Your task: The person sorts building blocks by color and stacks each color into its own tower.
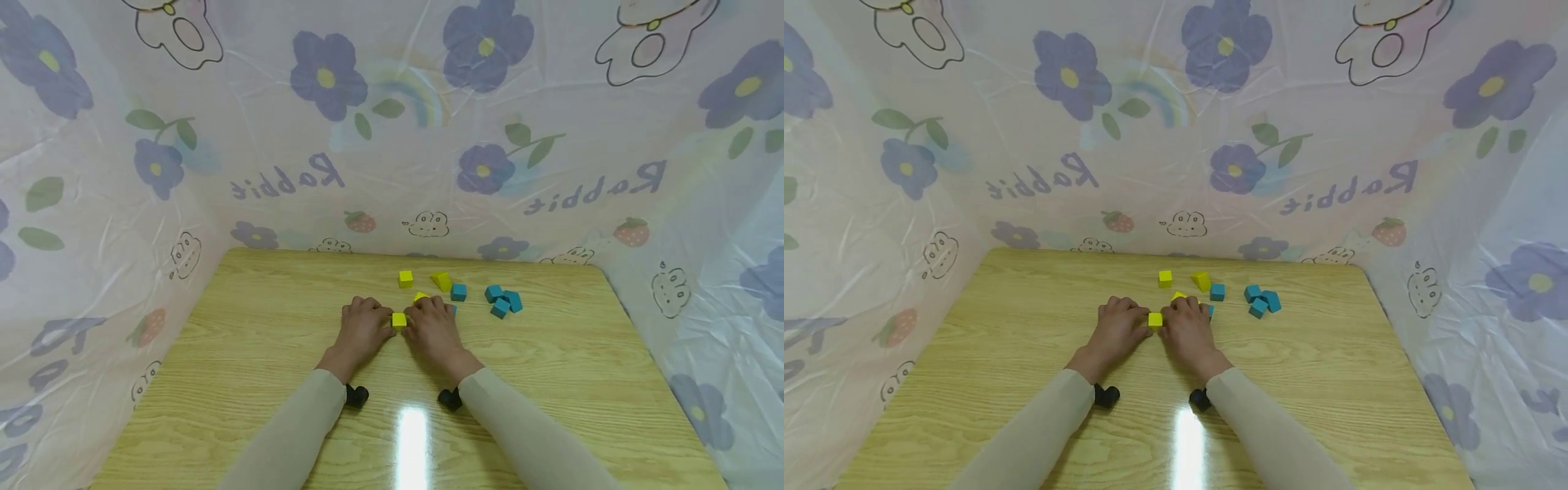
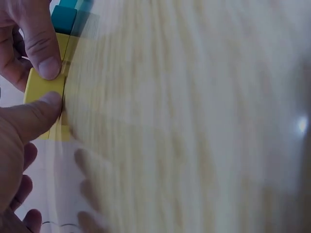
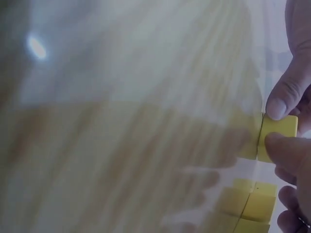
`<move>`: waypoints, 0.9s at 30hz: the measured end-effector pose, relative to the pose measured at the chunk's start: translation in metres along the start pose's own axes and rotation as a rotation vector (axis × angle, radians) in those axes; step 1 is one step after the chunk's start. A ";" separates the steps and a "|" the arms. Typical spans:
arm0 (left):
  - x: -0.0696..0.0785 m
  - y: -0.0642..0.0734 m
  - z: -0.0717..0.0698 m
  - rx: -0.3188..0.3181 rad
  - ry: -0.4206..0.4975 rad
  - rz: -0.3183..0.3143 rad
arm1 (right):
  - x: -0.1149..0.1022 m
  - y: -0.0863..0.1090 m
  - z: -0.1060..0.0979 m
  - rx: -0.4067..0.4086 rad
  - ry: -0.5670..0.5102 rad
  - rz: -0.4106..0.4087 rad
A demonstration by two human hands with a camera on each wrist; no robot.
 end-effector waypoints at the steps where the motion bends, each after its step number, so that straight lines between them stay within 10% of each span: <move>1: 0.000 0.001 0.000 0.004 0.000 0.004 | -0.001 0.001 0.000 -0.003 -0.016 0.001; 15: 0.011 0.051 -0.029 -0.001 -0.071 0.083 | -0.047 0.029 -0.011 -0.014 -0.067 -0.109; 27: 0.003 0.078 -0.021 0.007 -0.050 0.103 | -0.065 0.041 0.002 -0.085 0.004 -0.105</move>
Point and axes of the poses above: each hand's wrist, its own y-axis away from the middle knuckle, its own z-axis out of the palm, x = y × z, the point moved 9 cm from there along -y, towards the middle knuckle, and after that the axes turned 9 degrees about z, right-handed, at the moved point
